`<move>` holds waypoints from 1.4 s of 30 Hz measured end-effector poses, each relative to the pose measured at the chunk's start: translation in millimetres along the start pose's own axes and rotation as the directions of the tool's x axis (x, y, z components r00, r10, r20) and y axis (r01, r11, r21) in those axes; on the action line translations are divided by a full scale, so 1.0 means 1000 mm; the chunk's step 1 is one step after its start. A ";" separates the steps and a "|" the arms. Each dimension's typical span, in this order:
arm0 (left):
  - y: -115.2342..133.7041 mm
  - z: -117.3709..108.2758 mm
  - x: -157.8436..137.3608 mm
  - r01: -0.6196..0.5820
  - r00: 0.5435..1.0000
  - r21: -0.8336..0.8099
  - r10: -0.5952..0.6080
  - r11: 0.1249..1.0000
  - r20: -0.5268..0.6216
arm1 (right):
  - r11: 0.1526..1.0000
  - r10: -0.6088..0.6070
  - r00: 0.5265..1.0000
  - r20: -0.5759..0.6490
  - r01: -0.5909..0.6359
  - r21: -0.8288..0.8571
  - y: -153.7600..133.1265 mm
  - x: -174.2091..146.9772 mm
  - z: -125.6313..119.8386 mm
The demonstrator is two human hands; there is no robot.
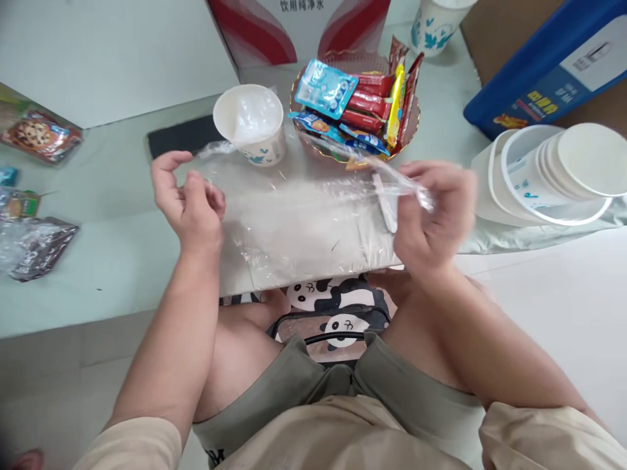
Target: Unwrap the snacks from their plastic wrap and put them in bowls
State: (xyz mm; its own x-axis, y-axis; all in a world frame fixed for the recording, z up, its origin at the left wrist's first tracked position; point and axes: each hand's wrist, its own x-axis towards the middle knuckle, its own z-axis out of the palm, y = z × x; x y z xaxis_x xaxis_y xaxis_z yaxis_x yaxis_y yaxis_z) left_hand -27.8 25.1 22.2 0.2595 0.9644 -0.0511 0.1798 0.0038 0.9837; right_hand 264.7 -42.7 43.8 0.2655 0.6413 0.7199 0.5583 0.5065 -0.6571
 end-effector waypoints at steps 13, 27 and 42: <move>-0.013 0.011 0.005 0.140 0.974 -0.292 -0.185 0.946 -0.133 | 0.677 0.640 0.650 0.410 -0.729 0.101 0.009 -0.003 -0.023; -0.007 -0.001 -0.005 0.304 0.942 -0.321 -0.231 0.897 0.244 | 0.855 0.518 0.837 0.175 -0.498 -0.146 0.005 0.003 -0.017; -0.022 0.000 0.008 0.089 0.959 -0.167 -0.130 0.982 -0.253 | 0.783 0.622 0.688 0.374 -0.551 -0.289 0.013 -0.007 -0.026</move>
State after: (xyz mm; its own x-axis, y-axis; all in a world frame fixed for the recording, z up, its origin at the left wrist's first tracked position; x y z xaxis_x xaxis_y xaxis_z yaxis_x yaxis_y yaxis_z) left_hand -29.4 32.3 0.5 -0.0150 0.9910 -0.1328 0.0415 0.1333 0.9902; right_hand 291.0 -55.7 35.8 0.2353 0.9719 0.0030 0.5181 -0.1228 -0.8465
